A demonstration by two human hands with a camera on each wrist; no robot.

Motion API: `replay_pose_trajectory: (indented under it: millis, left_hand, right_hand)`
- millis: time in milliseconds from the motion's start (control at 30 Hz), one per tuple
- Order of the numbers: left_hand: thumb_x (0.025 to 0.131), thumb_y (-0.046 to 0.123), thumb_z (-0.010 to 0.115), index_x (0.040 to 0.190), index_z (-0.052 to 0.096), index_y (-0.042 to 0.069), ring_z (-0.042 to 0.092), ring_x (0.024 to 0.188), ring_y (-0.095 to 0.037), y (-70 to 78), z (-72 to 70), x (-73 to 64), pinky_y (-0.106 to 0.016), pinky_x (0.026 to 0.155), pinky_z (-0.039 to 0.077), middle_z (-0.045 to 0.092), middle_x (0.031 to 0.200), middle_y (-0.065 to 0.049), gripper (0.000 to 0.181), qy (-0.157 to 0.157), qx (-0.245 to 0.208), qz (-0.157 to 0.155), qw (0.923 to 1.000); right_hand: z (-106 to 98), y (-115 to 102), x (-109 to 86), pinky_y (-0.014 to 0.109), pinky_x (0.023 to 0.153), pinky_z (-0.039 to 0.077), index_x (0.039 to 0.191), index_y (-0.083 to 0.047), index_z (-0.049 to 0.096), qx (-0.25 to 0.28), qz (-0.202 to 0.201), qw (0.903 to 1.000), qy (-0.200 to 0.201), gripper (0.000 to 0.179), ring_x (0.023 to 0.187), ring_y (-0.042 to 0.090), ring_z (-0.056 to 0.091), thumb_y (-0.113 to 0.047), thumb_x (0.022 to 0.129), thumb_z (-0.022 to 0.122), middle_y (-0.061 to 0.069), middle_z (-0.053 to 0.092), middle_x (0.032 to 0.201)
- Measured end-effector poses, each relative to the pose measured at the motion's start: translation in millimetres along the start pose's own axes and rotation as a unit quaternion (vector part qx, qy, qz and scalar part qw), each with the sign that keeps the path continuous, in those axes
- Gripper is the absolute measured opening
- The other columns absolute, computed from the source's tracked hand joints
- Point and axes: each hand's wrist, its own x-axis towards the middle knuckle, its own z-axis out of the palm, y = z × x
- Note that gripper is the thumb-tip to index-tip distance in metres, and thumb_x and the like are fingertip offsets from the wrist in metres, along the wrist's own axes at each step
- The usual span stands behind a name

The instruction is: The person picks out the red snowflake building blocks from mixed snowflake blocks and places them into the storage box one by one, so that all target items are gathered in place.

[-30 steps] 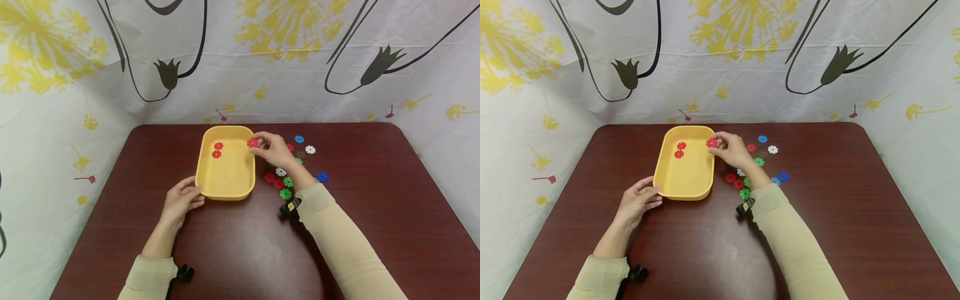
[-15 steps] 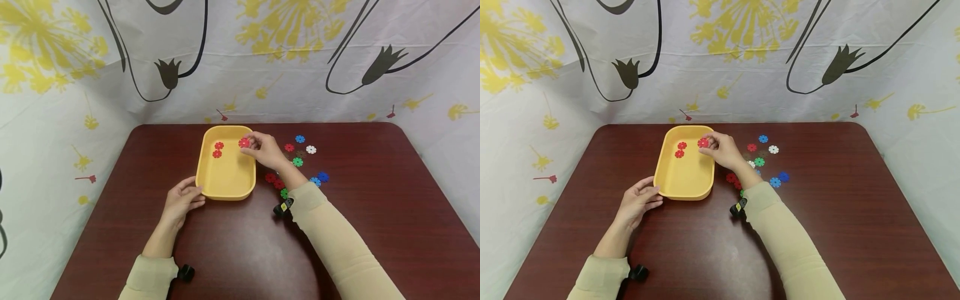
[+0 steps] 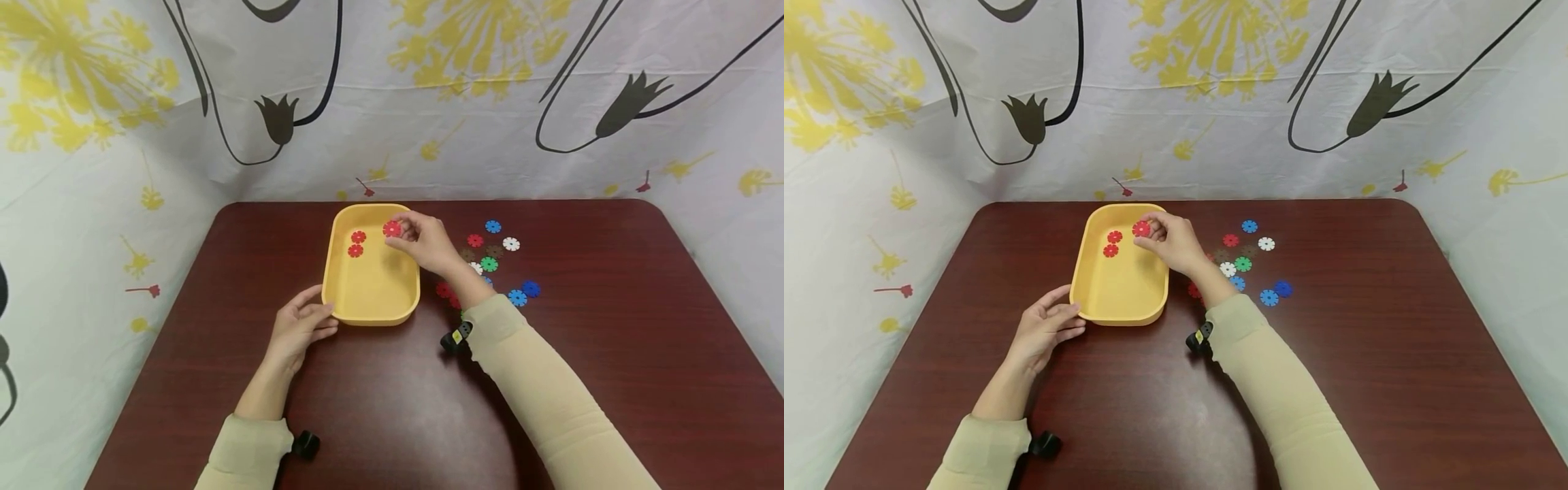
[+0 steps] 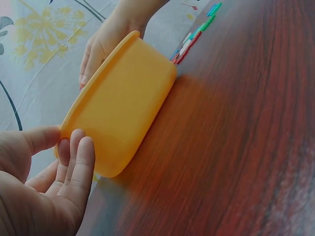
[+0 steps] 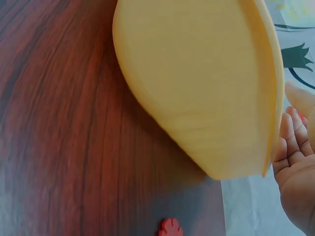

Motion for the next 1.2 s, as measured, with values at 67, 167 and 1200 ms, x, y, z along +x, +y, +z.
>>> replay_pose_trajectory:
  millis: [67,167,1200]
  left_hand:
    - [0.097,0.007,0.069,0.148,0.047,0.006,0.071,0.072,-0.013,0.0,-0.4,0.0,-0.029,0.072,0.063,0.072,0.093,-0.007,0.055,0.000,0.001,0.000,1.0000]
    - [0.097,0.007,0.069,0.148,0.046,0.007,0.071,0.072,-0.013,0.3,-0.5,-0.1,-0.028,0.072,0.063,0.072,0.092,-0.007,0.056,0.000,0.003,-0.002,1.0000]
    - [0.095,0.006,0.071,0.149,0.049,0.015,0.071,0.072,-0.014,-1.8,-0.8,0.9,-0.030,0.070,0.064,0.072,0.084,0.000,0.058,-0.003,-0.006,0.014,0.9999]
  right_hand:
    - [3,-1,1.9,0.030,0.072,0.054,0.121,-0.003,0.067,0.003,-0.004,1.0000,-0.001,0.036,0.081,0.020,0.060,-0.015,0.089,0.081,0.008,0.064,0.088]
    - [8,-3,4.1,0.030,0.073,0.055,0.120,-0.003,0.068,0.004,-0.007,1.0000,-0.005,0.037,0.081,0.020,0.062,-0.015,0.088,0.082,0.008,0.064,0.088]
    - [53,-21,21.6,0.026,0.074,0.053,0.119,-0.004,0.068,-0.018,-0.019,0.9973,-0.069,0.036,0.083,0.017,0.061,-0.016,0.088,0.081,0.005,0.062,0.090]
